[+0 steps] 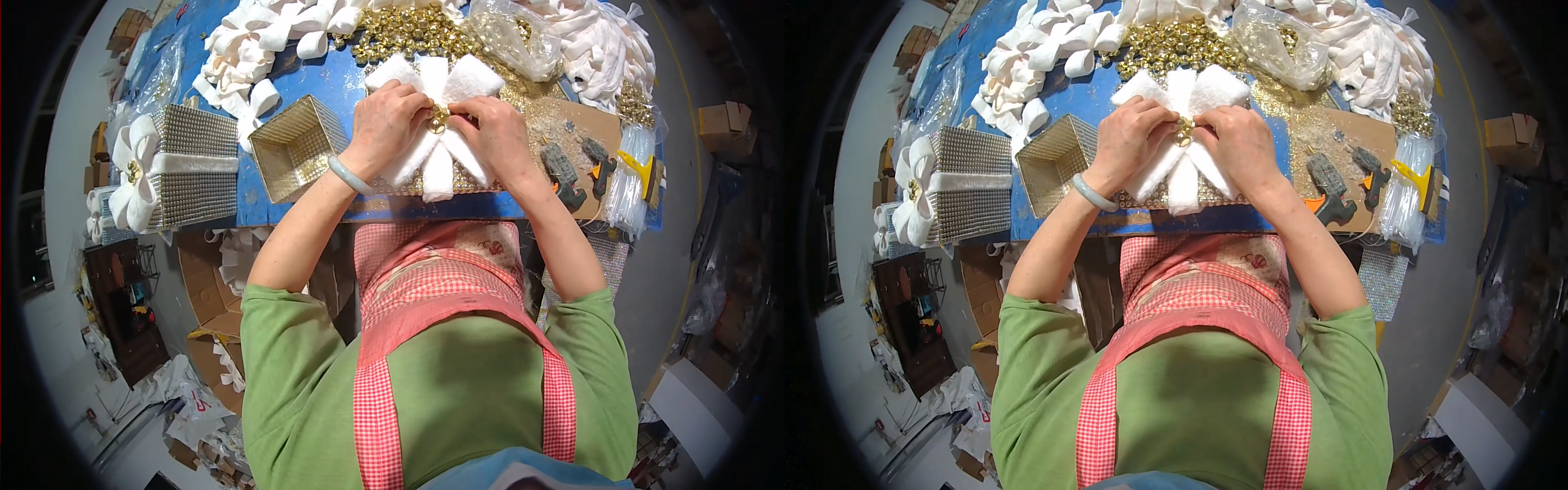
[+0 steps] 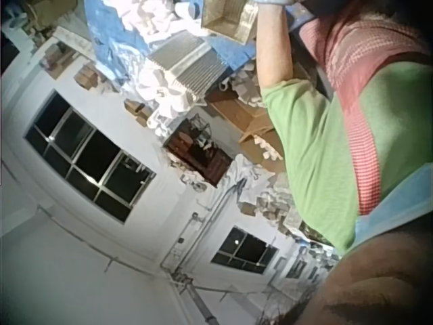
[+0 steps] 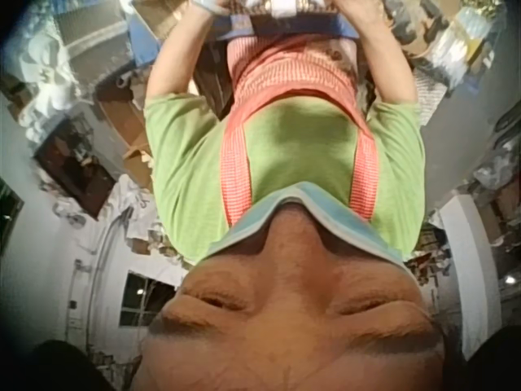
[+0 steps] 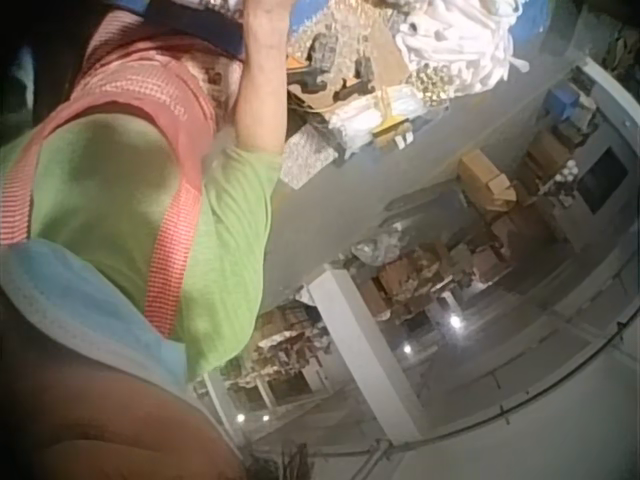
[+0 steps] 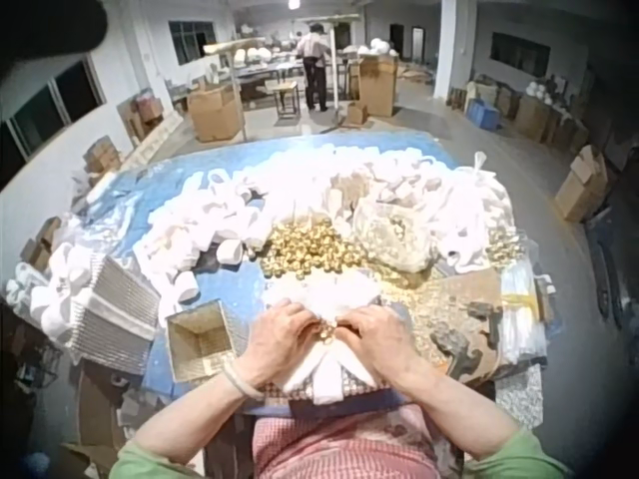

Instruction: Assemble decorative gift boxes by attaching white ribbons and bows using a hot glue gun.

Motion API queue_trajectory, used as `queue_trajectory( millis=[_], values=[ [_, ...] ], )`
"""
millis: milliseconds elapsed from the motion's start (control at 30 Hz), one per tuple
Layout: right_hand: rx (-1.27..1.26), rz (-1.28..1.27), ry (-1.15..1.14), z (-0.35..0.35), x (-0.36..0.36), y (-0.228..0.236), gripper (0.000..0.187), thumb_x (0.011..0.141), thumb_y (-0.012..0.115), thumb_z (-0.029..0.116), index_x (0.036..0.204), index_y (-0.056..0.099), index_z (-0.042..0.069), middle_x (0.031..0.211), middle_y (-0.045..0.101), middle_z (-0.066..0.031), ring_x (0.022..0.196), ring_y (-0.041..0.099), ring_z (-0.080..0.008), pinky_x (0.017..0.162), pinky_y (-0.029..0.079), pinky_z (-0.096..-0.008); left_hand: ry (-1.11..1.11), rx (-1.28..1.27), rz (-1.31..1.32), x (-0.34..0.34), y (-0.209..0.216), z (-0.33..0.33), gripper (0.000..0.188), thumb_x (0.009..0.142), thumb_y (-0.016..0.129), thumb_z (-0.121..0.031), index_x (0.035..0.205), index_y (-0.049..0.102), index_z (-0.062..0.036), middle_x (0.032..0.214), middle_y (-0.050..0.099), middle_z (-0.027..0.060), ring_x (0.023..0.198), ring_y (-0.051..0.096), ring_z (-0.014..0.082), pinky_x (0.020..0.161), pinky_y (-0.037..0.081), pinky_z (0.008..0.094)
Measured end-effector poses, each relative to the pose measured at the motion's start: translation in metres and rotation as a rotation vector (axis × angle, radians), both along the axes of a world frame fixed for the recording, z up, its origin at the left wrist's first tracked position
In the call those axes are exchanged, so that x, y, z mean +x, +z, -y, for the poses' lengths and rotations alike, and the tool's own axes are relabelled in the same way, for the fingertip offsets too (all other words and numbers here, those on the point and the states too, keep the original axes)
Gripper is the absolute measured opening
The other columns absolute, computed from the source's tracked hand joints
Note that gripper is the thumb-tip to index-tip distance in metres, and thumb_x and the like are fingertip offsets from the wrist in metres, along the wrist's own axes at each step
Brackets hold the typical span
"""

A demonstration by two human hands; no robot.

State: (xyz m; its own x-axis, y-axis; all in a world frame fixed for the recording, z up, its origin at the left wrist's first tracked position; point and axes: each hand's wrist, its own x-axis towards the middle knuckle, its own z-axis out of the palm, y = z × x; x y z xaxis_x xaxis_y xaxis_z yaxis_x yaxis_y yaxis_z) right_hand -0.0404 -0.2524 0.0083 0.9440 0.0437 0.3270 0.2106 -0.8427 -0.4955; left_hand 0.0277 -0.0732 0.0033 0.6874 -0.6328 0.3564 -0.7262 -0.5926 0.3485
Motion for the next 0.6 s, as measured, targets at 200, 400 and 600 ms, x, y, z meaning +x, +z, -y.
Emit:
queue_trajectory(
  millis=[200,400,600],
  values=[
    [0.009,0.000,0.003,0.000,0.001,0.001,0.016,0.077,0.069,0.019,0.088,0.071,0.008,0.084,0.068,-0.0090,0.080,0.064,-0.0260,0.075,0.049,-0.0373,-0.061,-0.011,-0.157,0.007,0.005,-0.009,0.021,0.077,0.070,-0.030,0.090,0.071,-0.0126,0.083,0.064,0.0025,0.085,0.059,0.0218,0.070,0.051,0.0350],
    [-0.022,0.001,0.021,0.002,0.004,-0.002,0.017,0.077,0.069,0.018,0.090,0.071,0.007,0.087,0.068,-0.0095,0.082,0.064,-0.0262,0.076,0.050,-0.0362,-0.027,0.033,-0.124,-0.001,0.007,-0.003,0.032,0.071,0.075,-0.035,0.093,0.071,-0.0117,0.089,0.064,0.0025,0.088,0.059,0.0219,0.073,0.051,0.0350],
    [-0.004,-0.018,0.038,0.003,0.007,-0.008,0.017,0.078,0.068,0.018,0.090,0.070,0.007,0.087,0.068,-0.0098,0.082,0.065,-0.0264,0.076,0.051,-0.0367,-0.020,0.001,-0.150,-0.001,0.001,-0.002,0.032,0.070,0.076,-0.034,0.092,0.071,-0.0111,0.088,0.064,0.0030,0.087,0.059,0.0219,0.073,0.051,0.0354]
  ],
)
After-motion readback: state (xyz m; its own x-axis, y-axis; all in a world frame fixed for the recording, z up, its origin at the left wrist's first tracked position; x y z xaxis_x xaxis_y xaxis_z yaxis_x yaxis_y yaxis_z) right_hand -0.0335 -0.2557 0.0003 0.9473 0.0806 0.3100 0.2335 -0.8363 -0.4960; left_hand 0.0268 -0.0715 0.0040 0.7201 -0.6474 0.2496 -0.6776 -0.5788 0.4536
